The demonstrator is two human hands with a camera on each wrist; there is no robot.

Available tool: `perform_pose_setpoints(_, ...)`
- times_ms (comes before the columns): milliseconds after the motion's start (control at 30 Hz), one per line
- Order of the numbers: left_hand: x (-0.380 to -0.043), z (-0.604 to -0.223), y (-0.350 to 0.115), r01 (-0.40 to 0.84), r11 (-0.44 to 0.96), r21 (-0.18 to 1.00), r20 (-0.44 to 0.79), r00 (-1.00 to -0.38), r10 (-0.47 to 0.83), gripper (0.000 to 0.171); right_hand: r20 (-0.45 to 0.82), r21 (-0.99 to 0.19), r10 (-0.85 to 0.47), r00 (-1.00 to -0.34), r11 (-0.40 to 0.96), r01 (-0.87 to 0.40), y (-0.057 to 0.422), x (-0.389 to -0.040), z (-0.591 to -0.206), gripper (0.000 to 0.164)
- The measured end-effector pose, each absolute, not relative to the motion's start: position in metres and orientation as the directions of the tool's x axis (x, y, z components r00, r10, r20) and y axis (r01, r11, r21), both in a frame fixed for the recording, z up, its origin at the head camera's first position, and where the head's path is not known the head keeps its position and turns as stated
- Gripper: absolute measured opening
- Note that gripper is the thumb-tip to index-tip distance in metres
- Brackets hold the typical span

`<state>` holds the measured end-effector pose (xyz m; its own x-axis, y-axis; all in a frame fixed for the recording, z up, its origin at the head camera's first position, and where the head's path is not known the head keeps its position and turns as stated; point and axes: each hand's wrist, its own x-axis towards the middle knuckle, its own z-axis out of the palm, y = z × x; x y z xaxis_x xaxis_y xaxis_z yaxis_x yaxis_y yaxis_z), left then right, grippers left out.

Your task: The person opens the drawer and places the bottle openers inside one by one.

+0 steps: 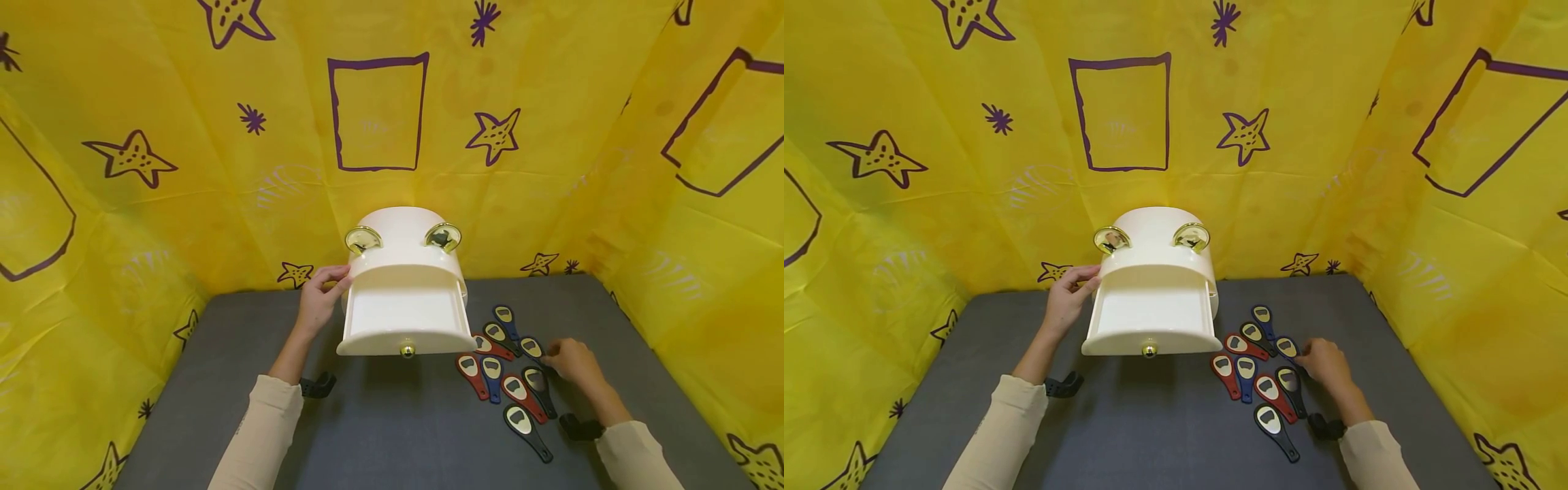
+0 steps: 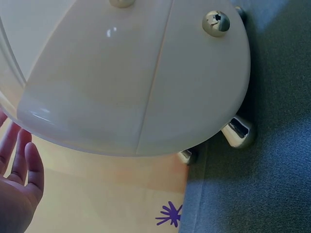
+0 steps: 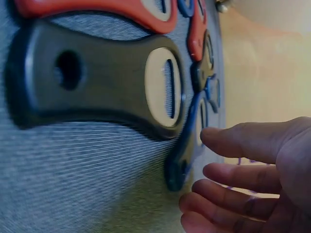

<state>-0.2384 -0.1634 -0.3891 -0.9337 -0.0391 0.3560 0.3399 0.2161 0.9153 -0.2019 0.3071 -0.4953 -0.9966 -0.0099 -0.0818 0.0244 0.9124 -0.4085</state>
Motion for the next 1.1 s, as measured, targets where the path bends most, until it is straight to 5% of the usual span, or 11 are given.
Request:
perform_pose_setpoints(400,-0.240,-0.391,-0.164,0.355,0.195,0.914,0.369,-0.929,-0.040,0.029,-0.013,-0.426,-0.006,-1.000,0.905,0.000,0.306,-0.201,-0.507,0.022)
perform_pose_setpoints(1100,-0.237,-0.389,-0.164,0.349,0.212,0.913,0.364,-0.931,-0.036,0.030,-0.031,-0.422,0.007,-1.000,0.906,0.020,0.299,-0.200,-0.505,0.033)
